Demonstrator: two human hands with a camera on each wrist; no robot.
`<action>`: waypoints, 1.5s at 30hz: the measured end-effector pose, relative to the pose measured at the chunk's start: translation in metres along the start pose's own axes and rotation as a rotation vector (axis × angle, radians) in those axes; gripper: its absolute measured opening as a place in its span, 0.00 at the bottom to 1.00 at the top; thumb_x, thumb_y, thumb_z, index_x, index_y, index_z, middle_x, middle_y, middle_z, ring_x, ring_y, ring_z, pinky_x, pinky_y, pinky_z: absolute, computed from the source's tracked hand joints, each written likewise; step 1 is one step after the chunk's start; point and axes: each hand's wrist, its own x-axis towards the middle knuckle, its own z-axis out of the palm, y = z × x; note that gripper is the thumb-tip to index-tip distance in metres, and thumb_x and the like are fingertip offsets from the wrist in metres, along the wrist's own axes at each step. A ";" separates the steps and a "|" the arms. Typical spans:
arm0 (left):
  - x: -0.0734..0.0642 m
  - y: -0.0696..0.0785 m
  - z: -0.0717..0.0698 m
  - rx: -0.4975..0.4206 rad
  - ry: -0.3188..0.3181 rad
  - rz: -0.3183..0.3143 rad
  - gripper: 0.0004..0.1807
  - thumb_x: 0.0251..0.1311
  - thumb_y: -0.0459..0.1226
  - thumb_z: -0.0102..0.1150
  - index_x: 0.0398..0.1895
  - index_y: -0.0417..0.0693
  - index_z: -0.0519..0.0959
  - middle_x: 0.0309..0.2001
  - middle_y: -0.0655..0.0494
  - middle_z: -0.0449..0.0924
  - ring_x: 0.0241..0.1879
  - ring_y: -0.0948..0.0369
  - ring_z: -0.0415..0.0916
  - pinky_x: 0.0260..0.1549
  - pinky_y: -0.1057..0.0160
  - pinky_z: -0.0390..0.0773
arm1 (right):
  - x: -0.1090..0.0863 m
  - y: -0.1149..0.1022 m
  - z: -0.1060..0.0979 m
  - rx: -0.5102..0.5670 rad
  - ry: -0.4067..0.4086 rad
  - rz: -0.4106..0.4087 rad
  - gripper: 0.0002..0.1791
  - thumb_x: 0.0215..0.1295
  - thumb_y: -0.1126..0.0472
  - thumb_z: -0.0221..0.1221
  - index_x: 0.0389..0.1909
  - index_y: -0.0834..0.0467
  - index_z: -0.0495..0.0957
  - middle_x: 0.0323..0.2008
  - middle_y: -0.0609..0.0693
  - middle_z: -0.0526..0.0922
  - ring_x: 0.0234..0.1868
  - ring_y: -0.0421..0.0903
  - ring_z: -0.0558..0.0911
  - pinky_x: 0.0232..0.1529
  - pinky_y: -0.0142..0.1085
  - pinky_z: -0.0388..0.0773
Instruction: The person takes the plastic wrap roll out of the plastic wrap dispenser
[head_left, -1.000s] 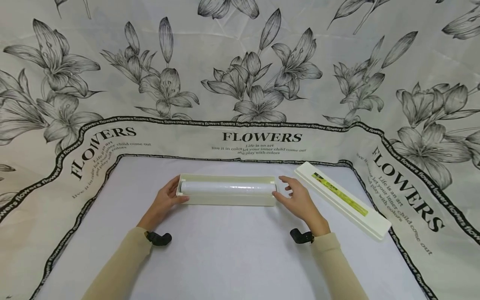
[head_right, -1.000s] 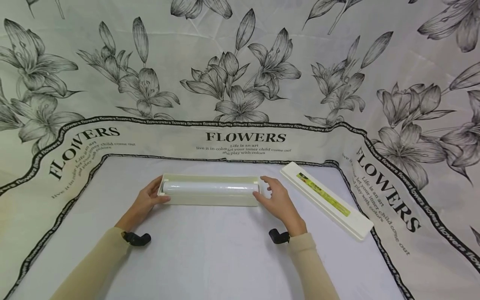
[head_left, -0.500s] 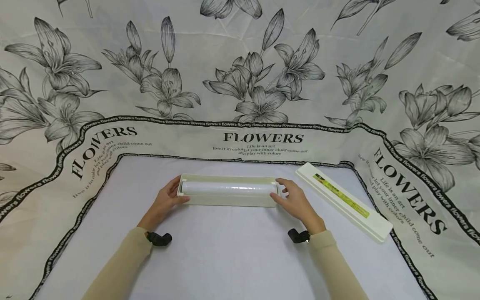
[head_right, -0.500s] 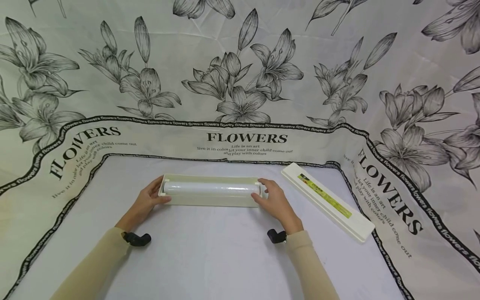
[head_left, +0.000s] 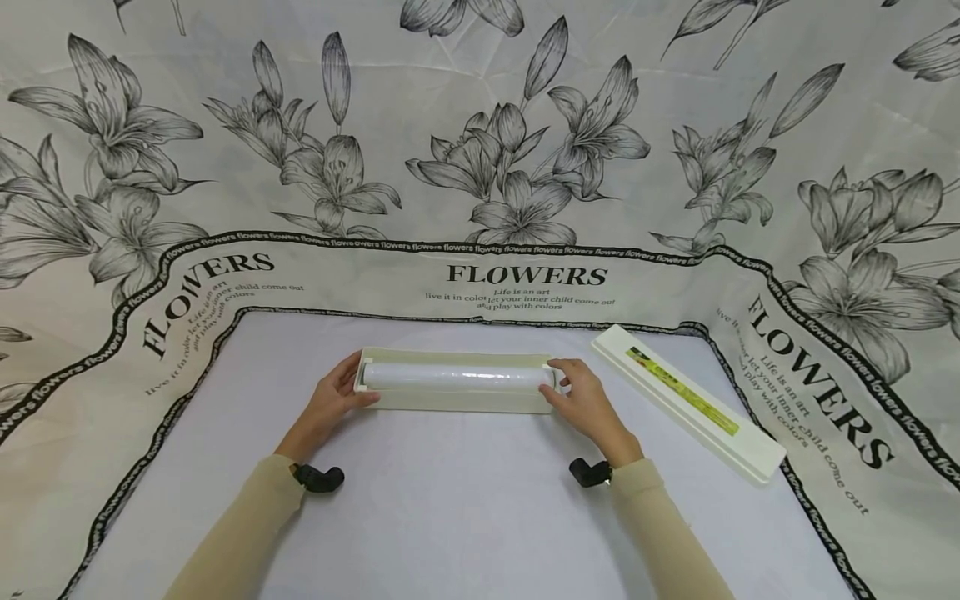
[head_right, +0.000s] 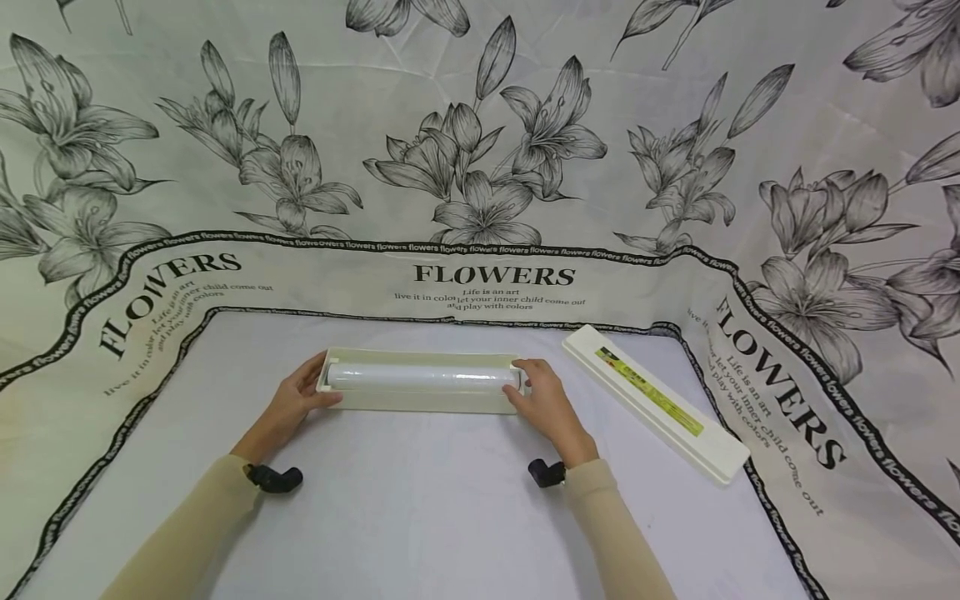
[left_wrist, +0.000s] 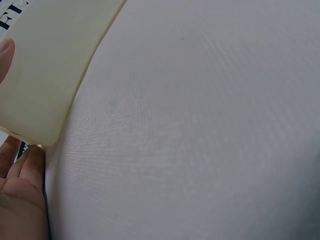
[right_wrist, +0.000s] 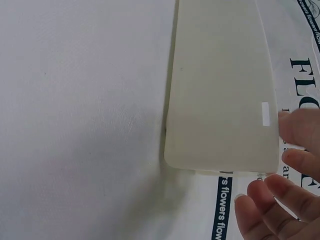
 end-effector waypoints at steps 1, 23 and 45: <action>0.000 0.000 0.000 -0.001 0.001 0.001 0.55 0.59 0.37 0.75 0.84 0.55 0.50 0.82 0.51 0.53 0.80 0.50 0.55 0.61 0.75 0.73 | 0.001 0.000 0.001 0.000 0.010 -0.002 0.25 0.69 0.60 0.66 0.63 0.67 0.76 0.60 0.69 0.77 0.47 0.57 0.84 0.44 0.48 0.86; -0.006 -0.003 0.006 -0.037 0.006 0.046 0.53 0.60 0.35 0.73 0.84 0.50 0.51 0.81 0.48 0.55 0.78 0.48 0.57 0.57 0.79 0.74 | 0.013 -0.006 0.001 -0.036 -0.113 0.030 0.28 0.69 0.62 0.66 0.66 0.69 0.73 0.63 0.70 0.76 0.51 0.59 0.80 0.54 0.53 0.81; -0.003 -0.005 0.003 -0.032 0.008 0.073 0.52 0.61 0.34 0.72 0.84 0.48 0.50 0.81 0.45 0.54 0.79 0.47 0.56 0.58 0.81 0.72 | 0.034 -0.011 -0.007 -0.060 -0.283 0.054 0.32 0.67 0.59 0.68 0.66 0.71 0.72 0.61 0.68 0.77 0.62 0.63 0.77 0.67 0.57 0.74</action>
